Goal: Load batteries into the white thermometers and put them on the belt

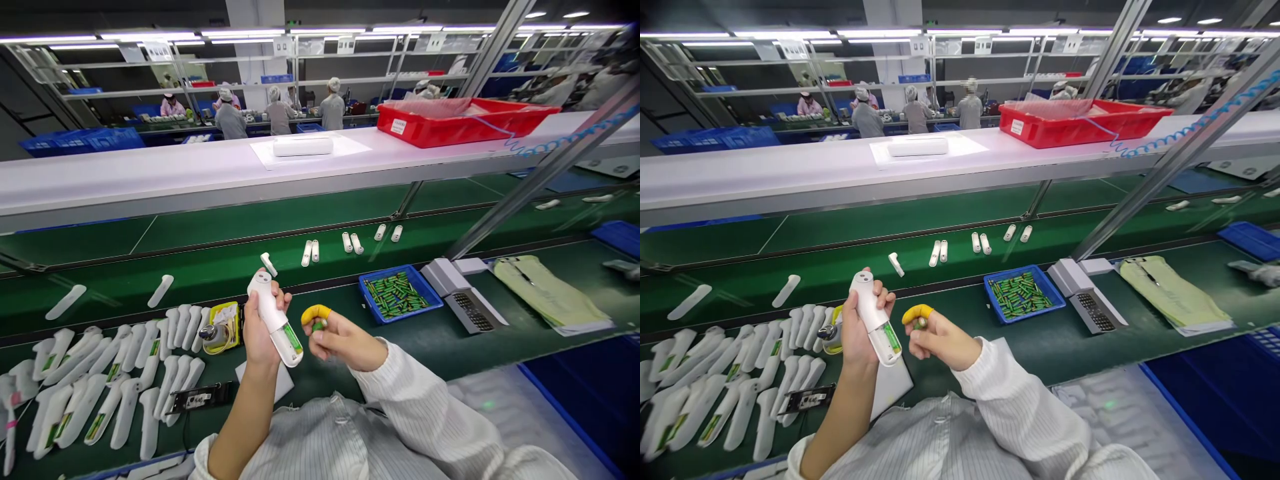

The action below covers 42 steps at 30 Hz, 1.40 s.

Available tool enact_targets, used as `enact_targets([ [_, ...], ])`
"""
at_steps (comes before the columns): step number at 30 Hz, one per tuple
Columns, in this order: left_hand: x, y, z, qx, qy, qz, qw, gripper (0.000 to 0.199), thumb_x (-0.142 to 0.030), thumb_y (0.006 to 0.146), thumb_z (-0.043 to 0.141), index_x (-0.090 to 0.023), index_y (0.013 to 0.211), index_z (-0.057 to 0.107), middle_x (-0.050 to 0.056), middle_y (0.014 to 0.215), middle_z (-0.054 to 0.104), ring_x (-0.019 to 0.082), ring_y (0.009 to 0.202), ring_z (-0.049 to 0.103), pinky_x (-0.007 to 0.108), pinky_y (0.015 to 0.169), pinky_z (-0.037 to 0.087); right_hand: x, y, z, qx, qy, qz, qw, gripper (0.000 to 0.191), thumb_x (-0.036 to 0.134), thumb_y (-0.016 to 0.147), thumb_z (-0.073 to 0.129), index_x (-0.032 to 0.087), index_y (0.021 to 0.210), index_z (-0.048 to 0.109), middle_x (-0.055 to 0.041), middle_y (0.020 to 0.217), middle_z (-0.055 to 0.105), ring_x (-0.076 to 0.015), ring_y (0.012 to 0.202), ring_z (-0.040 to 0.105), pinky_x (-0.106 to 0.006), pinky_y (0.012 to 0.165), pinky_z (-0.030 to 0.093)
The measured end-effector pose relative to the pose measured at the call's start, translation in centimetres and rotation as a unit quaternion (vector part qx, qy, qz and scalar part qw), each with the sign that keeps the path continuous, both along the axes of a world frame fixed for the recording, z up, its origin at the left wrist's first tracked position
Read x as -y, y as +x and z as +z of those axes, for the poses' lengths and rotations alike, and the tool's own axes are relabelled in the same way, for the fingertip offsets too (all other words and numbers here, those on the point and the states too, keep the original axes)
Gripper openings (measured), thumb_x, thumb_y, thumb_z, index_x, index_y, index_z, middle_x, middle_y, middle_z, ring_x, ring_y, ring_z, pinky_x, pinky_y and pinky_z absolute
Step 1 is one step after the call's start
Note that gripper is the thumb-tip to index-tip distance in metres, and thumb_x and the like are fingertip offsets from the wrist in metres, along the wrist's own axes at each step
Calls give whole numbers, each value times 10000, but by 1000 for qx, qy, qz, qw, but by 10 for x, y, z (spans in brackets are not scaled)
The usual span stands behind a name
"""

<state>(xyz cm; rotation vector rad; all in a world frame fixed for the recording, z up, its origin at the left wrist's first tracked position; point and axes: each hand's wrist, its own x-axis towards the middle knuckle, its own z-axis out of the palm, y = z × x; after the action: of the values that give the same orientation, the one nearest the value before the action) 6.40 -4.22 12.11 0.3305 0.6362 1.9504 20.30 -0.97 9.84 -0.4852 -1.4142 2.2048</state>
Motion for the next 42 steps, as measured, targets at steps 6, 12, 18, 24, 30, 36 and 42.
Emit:
enact_targets([
  [6,-1,-4,-6,34,-16,8,999,216,-249,882,418,-176,983,594,-3,731,469,71,555,423,217,659,483,-2,4,5,-17,9,-38,999,306,460,855,579,172,894,486,-53,803,642,-101,548,589,-197,431,363],
  [12,-1,0,-6,41,-29,16,999,221,-253,890,390,-169,886,595,1,713,476,71,545,429,215,653,486,5,2,7,5,39,-146,988,361,374,717,747,202,982,572,-30,882,582,-135,800,561,-291,731,486],
  [18,2,8,-7,40,-53,21,998,202,-302,865,443,-162,791,569,-7,672,480,77,573,476,193,636,477,21,-16,6,81,202,-236,947,250,233,741,677,191,971,589,2,769,558,-120,675,502,-265,626,430],
  [24,7,11,-2,80,-108,98,986,239,-347,862,438,-159,761,546,-18,660,472,82,605,509,175,607,458,35,-22,5,96,421,-220,875,220,218,878,509,181,1076,595,-62,970,551,-138,743,524,-274,631,456],
  [30,-1,13,-4,10,-153,221,963,181,-341,870,510,-178,921,571,-17,776,545,73,681,561,207,765,469,40,-18,-10,76,466,-234,850,411,346,865,595,190,1235,506,-114,1176,578,-231,1062,551,-369,890,480],
  [36,2,8,2,-108,-57,-38,992,400,-434,860,552,-223,1199,535,66,1058,633,173,945,615,280,786,512,14,-11,-14,77,252,-225,938,343,404,939,453,176,1191,494,-46,767,643,-160,626,598,-313,599,494],
  [42,0,-1,-3,-217,-84,-70,970,447,-301,799,658,-195,1217,541,97,1052,681,208,958,638,187,516,481,7,-15,-8,-41,39,-161,985,377,468,867,566,174,1094,508,-49,810,637,-121,547,576,-231,438,429],
])
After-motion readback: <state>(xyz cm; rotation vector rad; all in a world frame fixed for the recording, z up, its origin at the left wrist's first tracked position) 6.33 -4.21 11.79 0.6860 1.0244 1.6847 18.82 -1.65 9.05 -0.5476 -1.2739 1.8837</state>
